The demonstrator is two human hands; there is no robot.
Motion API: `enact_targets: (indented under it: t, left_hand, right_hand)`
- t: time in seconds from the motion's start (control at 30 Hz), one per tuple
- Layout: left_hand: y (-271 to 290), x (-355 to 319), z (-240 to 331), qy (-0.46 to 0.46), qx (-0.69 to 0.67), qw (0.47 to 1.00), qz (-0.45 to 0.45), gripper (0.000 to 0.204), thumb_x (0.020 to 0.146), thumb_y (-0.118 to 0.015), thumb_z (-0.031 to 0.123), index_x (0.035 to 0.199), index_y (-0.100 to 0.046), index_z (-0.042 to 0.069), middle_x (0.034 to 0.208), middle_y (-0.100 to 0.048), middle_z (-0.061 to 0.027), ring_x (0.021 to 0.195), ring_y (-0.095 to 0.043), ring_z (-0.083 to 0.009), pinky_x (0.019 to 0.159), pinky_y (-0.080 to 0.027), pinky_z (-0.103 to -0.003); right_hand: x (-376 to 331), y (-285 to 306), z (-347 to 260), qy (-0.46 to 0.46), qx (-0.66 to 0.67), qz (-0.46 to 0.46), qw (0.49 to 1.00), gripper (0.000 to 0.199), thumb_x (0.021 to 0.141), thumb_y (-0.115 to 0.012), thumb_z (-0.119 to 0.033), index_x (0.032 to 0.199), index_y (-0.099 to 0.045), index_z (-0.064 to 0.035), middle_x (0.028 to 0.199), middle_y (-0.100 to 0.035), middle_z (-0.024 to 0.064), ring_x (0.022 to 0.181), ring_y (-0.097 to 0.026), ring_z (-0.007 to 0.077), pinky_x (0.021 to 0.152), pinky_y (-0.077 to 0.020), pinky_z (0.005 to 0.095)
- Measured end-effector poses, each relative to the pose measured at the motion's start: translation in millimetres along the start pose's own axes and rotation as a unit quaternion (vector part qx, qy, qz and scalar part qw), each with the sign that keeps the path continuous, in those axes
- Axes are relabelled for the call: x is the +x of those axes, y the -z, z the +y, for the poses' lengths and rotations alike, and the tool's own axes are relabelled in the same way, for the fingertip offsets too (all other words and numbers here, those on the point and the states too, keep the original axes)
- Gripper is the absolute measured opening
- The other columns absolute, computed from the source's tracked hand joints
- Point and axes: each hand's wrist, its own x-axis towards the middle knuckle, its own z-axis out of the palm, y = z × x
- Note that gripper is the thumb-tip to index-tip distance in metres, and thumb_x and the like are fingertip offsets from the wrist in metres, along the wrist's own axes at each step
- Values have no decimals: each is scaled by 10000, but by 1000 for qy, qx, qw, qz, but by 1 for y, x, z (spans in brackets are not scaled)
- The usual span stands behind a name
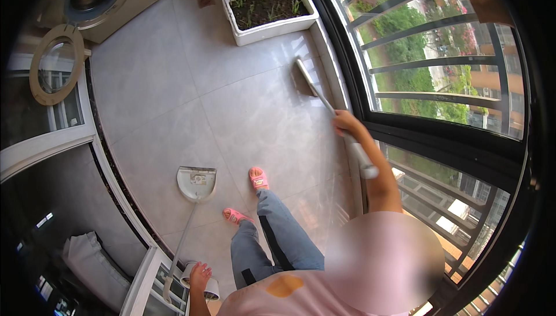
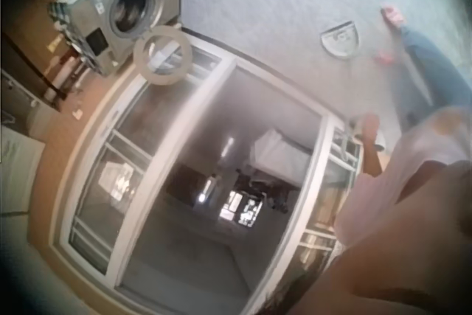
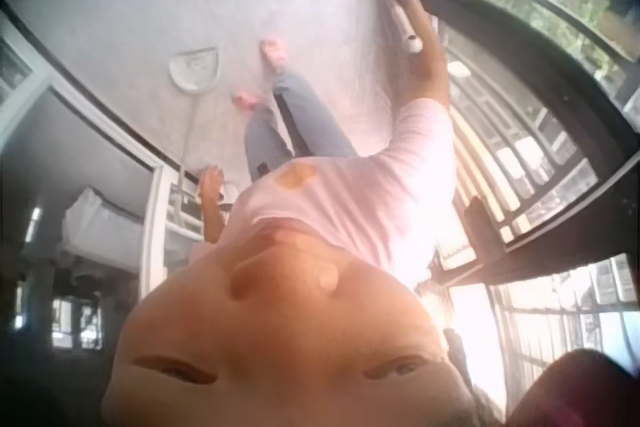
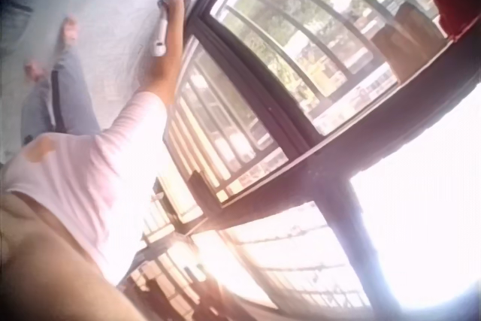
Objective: The person hangs several pieces of clothing on hangers using a long pole on a balcony. After hanging the clothes, the person picks up a broom and dustpan and sweeps the balcony floor, collecting debris into the dustpan.
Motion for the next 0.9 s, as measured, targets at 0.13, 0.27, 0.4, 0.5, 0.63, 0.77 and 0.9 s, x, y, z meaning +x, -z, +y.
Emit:
enact_targets:
  t: [0.13, 0.27, 0.4, 0.5, 0.63, 0.77, 0.9]
  left_hand:
    - [-1, 0, -7, 5, 31, 999, 22, 332, 830, -511, 229, 1119, -397, 110, 1104, -473, -135, 923, -510, -295, 777, -438, -397]
    - [-12, 3, 1, -23, 89, 996, 7, 314, 826, -497, 176, 1114, -409, 86, 1023, -521, -139, 827, -555, -280, 709, -471, -370]
    - [-44, -6, 11, -31, 91, 995, 6, 302, 818, -513, 177, 1086, -446, 56, 956, -552, -112, 777, -582, -232, 664, -477, -314]
    - [-58, -6, 4, -27, 82, 996, -10, 279, 828, -503, 159, 1080, -451, 50, 937, -559, -112, 767, -585, -230, 661, -479, -309]
    - [-70, -3, 3, -29, 72, 997, -17, 258, 844, -489, 158, 1074, -456, 46, 933, -564, -118, 758, -586, -228, 665, -481, -313]
    - [-70, -12, 1, -38, 66, 997, -4, 255, 855, -480, 167, 1076, -456, 44, 950, -563, -124, 758, -585, -224, 670, -481, -316]
    - [-62, -15, -3, -48, 60, 997, 1, 265, 844, -493, 180, 1075, -440, 59, 956, -556, -133, 761, -581, -246, 671, -475, -332]
  right_hand:
    - [-64, 32, -11, -64, 115, -8, 991, 311, 672, -398, 59, 972, -479, 60, 452, -444, 115, 330, -457, 200, 272, -319, 346]
    - [-28, -38, -1, -56, -126, 120, 983, 263, 726, -467, -27, 981, -476, 37, 818, -583, 209, 590, -614, 282, 456, -515, 366]
    - [-11, -151, 21, 17, -250, 52, 967, 443, 690, -524, -46, 1077, -339, 62, 796, -569, 237, 607, -612, 310, 458, -503, 370]
    - [-75, -156, -14, -4, -96, -44, 994, 475, 670, -484, -26, 1109, -337, 77, 814, -562, 270, 570, -607, 305, 442, -490, 368]
    - [-98, -86, -13, 23, 4, -52, 998, 591, 658, -458, 9, 1242, -371, -27, 558, -508, 115, 391, -504, 179, 355, -412, 302]
    - [-85, -70, -54, 68, -116, 36, 990, 518, 690, -451, -24, 1204, -392, -4, 606, -558, 149, 431, -541, 211, 396, -440, 332]
    - [2, -81, -68, 25, -188, 117, 975, 369, 732, -451, -46, 1089, -395, 29, 741, -585, 214, 620, -611, 307, 543, -492, 388]
